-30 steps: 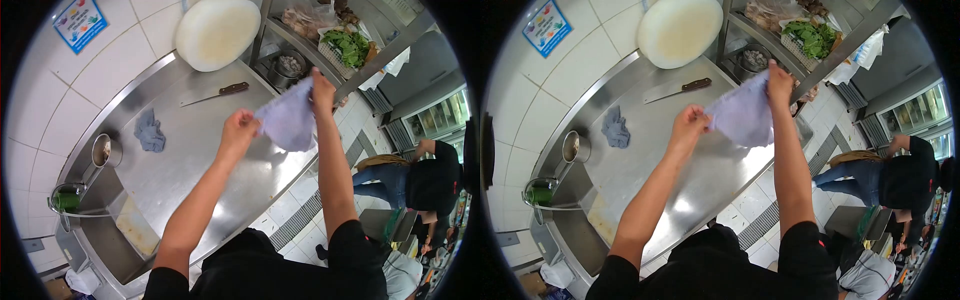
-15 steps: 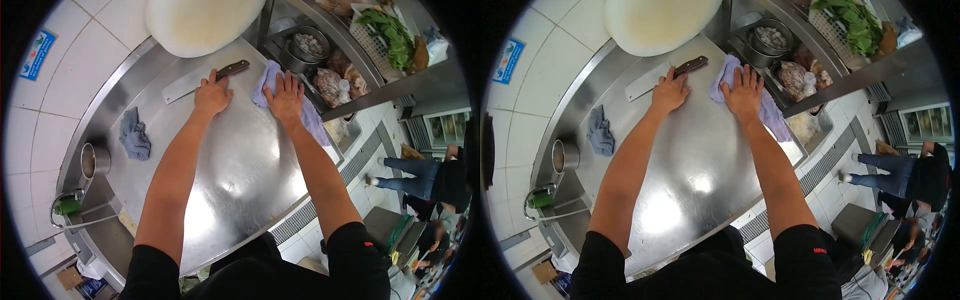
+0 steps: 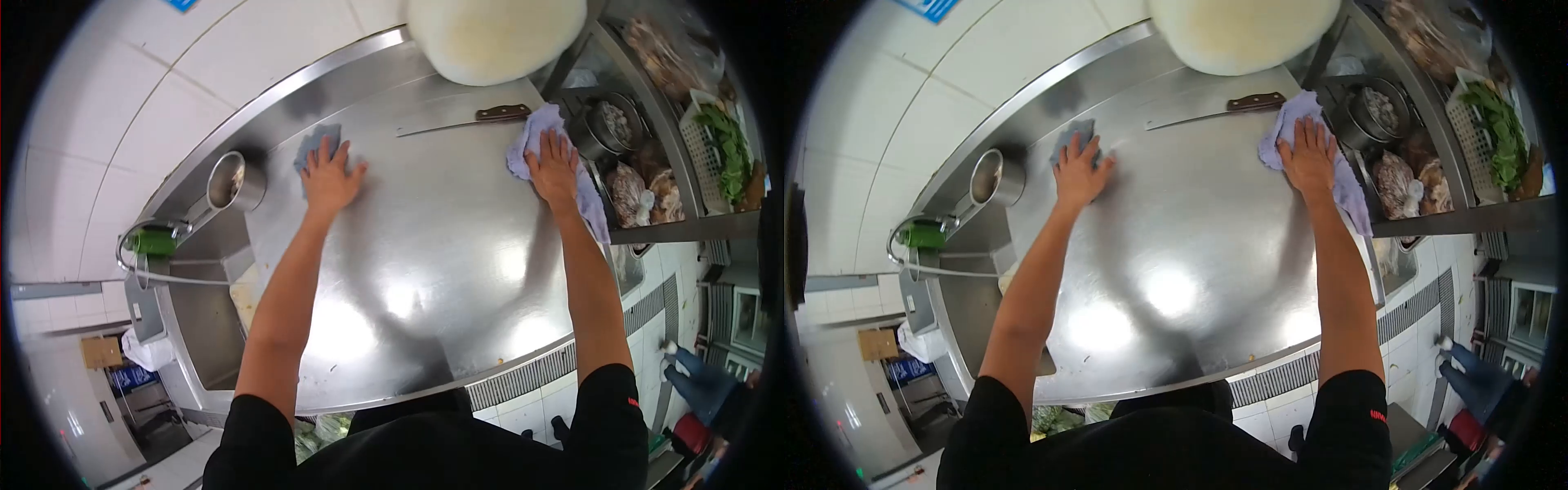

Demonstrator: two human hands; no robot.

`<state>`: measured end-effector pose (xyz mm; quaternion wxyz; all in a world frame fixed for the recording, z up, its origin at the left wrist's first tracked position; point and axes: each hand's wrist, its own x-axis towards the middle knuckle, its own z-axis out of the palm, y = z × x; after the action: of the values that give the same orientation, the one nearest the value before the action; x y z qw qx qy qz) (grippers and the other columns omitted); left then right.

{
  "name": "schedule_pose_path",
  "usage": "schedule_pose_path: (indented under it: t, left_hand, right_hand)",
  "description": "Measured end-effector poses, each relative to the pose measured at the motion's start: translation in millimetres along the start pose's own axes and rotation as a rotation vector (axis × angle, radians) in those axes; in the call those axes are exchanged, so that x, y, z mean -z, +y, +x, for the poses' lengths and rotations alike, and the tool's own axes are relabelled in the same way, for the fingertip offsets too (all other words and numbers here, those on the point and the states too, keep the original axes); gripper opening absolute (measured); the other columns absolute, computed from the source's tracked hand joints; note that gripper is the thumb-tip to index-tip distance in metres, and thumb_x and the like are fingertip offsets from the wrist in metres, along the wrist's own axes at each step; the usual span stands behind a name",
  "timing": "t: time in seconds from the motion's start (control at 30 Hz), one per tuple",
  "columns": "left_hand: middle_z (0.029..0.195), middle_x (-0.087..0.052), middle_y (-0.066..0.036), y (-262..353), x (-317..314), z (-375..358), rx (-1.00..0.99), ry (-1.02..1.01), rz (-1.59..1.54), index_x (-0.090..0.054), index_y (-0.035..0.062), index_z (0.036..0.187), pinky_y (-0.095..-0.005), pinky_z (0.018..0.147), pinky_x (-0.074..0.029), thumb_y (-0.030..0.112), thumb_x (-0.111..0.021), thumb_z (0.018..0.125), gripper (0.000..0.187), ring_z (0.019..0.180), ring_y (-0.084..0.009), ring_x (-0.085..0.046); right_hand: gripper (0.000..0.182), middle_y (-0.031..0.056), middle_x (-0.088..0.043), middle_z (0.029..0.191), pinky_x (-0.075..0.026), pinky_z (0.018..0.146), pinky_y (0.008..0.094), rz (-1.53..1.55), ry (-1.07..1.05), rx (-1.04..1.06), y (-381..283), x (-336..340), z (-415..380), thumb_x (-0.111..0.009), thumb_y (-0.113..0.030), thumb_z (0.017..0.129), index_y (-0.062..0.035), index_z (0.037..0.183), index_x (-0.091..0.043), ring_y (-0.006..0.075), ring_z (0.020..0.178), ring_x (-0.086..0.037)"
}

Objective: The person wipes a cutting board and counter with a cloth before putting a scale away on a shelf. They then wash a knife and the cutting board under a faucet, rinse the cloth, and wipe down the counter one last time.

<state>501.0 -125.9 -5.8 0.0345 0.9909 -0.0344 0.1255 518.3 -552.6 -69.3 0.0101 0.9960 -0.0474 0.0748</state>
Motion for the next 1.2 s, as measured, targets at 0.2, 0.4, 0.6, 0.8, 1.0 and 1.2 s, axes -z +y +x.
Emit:
schedule_pose_path:
  t: [0.2, 0.4, 0.6, 0.8, 1.0, 1.2]
  left_hand:
    - [0.143, -0.045, -0.017, -42, -22, -79, -0.312, -0.015, -0.281, -0.059, 0.0132, 0.126, -0.0557, 0.106, -0.034, 0.029, -0.065, 0.084, 0.045, 0.127, -0.0429, -0.044]
    - [0.122, -0.061, -0.022, -191, 14, -194, 0.097, 0.161, -0.193, -0.064, 0.0062, 0.113, -0.0513, 0.099, -0.041, 0.011, -0.063, 0.082, 0.031, 0.116, -0.0427, -0.053]
    - [0.107, -0.067, -0.027, -334, 27, -343, 1.008, -0.298, -0.143, -0.068, 0.0011, 0.105, -0.0489, 0.09, -0.048, 0.038, -0.055, 0.088, 0.043, 0.103, -0.0447, -0.063]
    - [0.101, -0.067, -0.027, -337, 86, -320, 0.968, -0.396, -0.246, -0.072, 0.0006, 0.096, -0.0487, 0.087, -0.048, 0.038, -0.059, 0.086, 0.041, 0.1, -0.0463, -0.063]
    - [0.111, -0.066, -0.027, -316, 125, -180, 0.514, -0.201, -0.373, -0.031, 0.0217, 0.149, -0.0497, 0.089, -0.048, 0.033, -0.065, 0.087, 0.071, 0.103, -0.0456, -0.062]
    - [0.106, -0.065, -0.022, -292, 89, -79, 0.311, -0.121, -0.356, -0.05, 0.0174, 0.133, -0.0458, 0.09, -0.048, 0.036, -0.068, 0.084, 0.055, 0.105, -0.0401, -0.062]
  right_hand:
    - [0.077, 0.011, -0.027, 0.159, -0.018, 0.116, 0.0563, 0.099, -0.18, 0.03, -90, 37, -47, -0.044, -0.061, 0.092, -0.013, 0.152, -0.034, 0.033, 0.145, -0.027]
    - [0.084, 0.0153, -0.026, 0.159, -0.017, 0.115, 0.0599, 0.094, -0.063, -0.118, -98, 34, -40, -0.047, -0.067, 0.088, -0.0126, 0.152, -0.034, 0.0351, 0.146, -0.024]
    - [0.079, 0.0159, -0.026, 0.159, -0.013, 0.118, 0.0572, 0.111, -0.069, 0.077, -291, 29, -86, -0.043, -0.061, 0.093, -0.0091, 0.152, -0.033, 0.0315, 0.148, -0.02]
    - [0.054, 0.0145, -0.04, 0.151, -0.019, 0.118, 0.0513, 0.486, -0.094, 0.633, -514, 36, -185, -0.05, -0.032, 0.092, -0.0087, 0.14, -0.047, 0.0271, 0.143, -0.031]
    - [0.039, 0.0141, -0.064, 0.114, -0.05, 0.092, 0.0384, 1.172, -0.517, 0.146, -523, 98, -209, -0.056, -0.009, 0.088, -0.003, 0.126, -0.053, 0.0317, 0.104, -0.063]
    - [0.046, 0.0213, -0.057, 0.129, -0.043, 0.099, 0.0378, 1.178, 0.191, -0.077, -378, 93, -117, -0.053, -0.029, 0.096, -0.0044, 0.134, -0.051, 0.0326, 0.116, -0.057]
